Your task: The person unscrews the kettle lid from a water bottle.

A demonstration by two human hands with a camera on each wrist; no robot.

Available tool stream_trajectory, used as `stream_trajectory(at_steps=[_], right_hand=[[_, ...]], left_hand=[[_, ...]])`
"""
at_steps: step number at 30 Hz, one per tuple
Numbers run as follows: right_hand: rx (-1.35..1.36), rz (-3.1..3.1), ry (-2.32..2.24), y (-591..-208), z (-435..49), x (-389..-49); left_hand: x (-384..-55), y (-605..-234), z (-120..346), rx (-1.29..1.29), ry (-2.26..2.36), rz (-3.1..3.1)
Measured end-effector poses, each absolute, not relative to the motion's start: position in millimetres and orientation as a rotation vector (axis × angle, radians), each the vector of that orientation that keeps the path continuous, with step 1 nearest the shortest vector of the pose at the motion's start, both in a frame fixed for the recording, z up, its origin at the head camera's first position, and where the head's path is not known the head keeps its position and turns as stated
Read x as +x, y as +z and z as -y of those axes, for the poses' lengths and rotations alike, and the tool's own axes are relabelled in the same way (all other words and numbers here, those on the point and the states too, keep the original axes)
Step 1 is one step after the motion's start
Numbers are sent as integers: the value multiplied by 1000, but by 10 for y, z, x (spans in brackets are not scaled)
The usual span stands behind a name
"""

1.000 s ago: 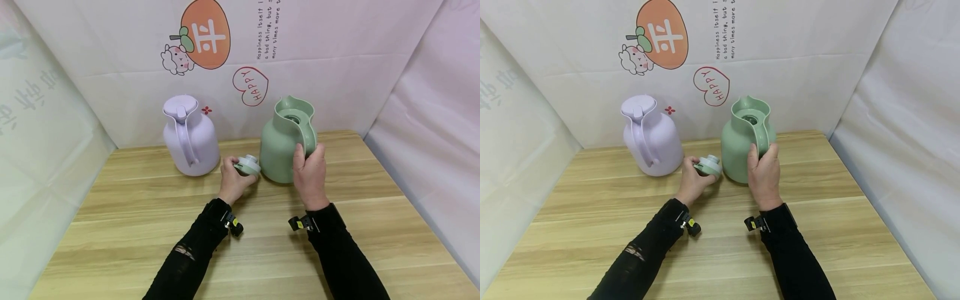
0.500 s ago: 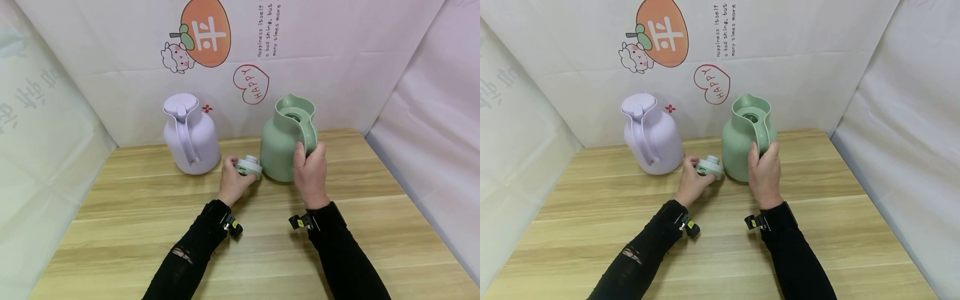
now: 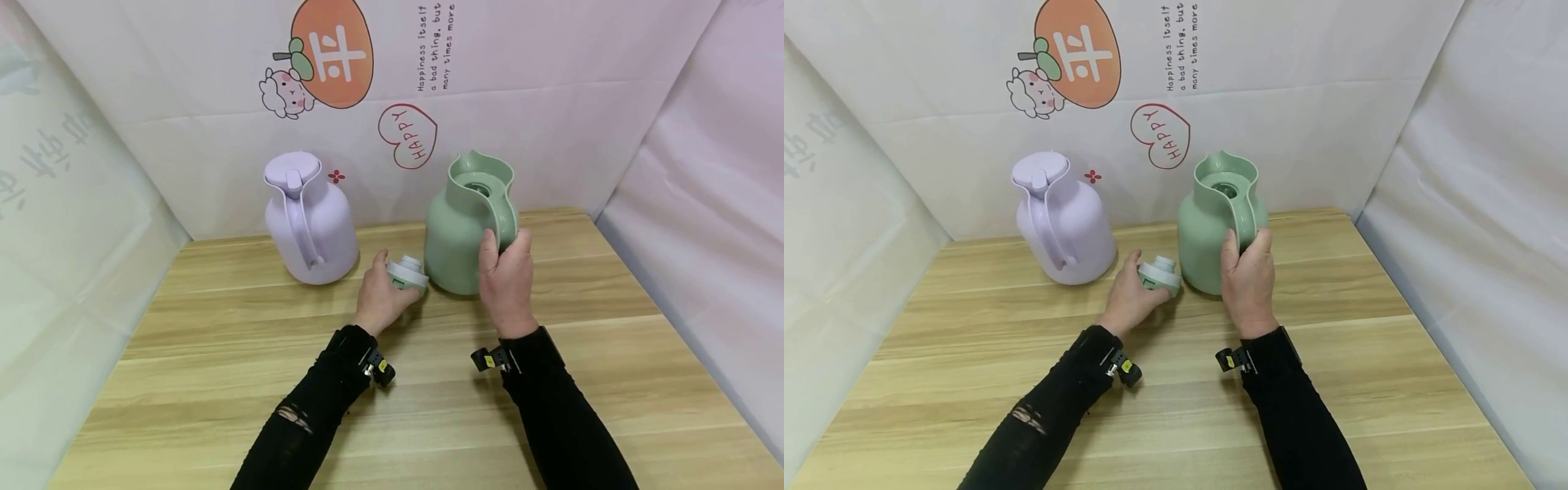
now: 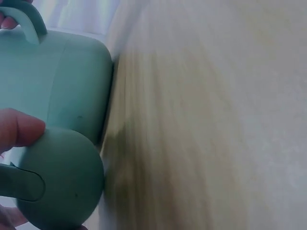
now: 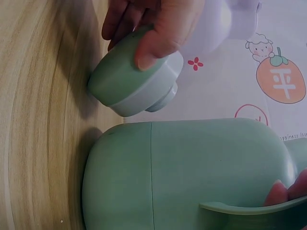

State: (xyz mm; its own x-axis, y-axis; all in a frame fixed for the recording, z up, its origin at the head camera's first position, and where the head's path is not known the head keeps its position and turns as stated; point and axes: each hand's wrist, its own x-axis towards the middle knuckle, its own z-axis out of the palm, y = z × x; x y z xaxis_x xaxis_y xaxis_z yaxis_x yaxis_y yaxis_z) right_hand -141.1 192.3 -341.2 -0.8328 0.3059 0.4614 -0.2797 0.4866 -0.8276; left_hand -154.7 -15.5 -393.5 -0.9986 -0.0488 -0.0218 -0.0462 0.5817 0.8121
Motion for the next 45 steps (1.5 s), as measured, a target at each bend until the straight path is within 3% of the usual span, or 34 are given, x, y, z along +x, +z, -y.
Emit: stream_trajectory(at_steps=[45], right_hand=[[-68,2153,1326,-3405,-1951,-1486]], left_hand=[[-1820,-4105,-30,358,-1083,2879]])
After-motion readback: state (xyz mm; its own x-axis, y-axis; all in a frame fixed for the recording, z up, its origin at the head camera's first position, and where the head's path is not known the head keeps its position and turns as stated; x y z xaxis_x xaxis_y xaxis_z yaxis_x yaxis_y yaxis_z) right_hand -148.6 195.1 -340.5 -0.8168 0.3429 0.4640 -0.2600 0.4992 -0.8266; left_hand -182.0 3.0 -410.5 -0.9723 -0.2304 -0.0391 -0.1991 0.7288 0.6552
